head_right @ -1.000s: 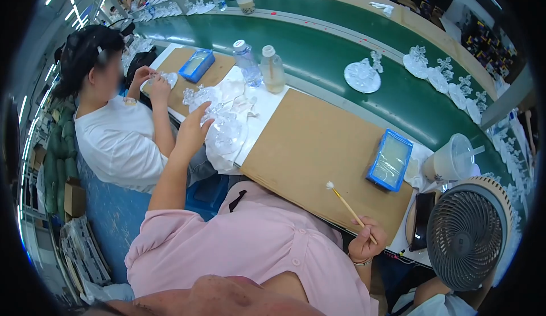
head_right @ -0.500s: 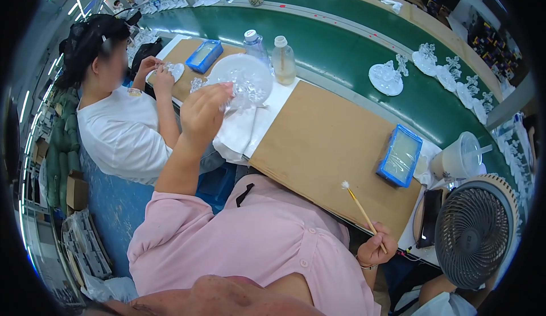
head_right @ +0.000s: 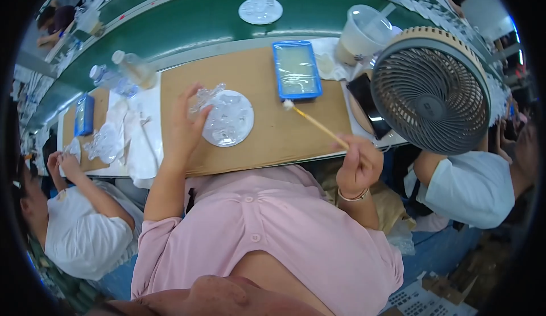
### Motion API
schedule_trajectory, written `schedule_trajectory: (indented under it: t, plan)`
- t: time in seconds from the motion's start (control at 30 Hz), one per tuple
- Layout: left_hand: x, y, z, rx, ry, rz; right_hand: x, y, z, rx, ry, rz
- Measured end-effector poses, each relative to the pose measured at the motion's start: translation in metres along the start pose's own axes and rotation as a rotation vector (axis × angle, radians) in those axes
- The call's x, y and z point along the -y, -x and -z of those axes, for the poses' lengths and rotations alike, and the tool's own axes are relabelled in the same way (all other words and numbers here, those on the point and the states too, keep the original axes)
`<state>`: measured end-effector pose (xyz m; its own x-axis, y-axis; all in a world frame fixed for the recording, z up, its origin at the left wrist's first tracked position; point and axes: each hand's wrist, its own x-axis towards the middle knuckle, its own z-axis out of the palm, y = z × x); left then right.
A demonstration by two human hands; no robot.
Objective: Applying adhesive to decorative plastic snowflake-like objects at an assembly line.
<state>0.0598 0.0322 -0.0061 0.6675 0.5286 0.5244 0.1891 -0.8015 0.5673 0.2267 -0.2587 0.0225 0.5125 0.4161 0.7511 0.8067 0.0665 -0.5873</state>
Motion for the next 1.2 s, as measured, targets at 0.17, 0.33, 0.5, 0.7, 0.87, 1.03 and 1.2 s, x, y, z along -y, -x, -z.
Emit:
schedule_trajectory:
  t: [0.17,0.33,0.5,0.7,0.87,1.03,1.2]
  plan:
    - [0.005,0.015,0.011,0.166,0.06,0.309,-0.014,-0.028,-0.005,0.052,0.012,-0.198]
    - [-0.004,0.009,0.006,0.087,0.084,0.261,-0.028,-0.044,-0.027,0.209,0.122,-0.248]
    - [-0.005,0.005,0.005,0.082,0.098,0.284,-0.036,-0.059,-0.036,0.398,0.216,-0.234]
    - [-0.007,-0.001,0.0,0.098,0.141,0.317,-0.036,-0.066,-0.038,0.412,0.157,-0.251]
    - [-0.004,0.005,-0.01,0.107,0.267,0.288,-0.037,-0.068,-0.038,0.322,0.073,-0.262]
    - [-0.024,0.007,-0.009,0.144,0.236,0.207,-0.041,-0.065,-0.047,0.274,0.118,-0.278]
    - [-0.015,0.008,-0.014,0.128,0.243,0.162,-0.045,-0.069,-0.046,0.161,0.076,-0.268]
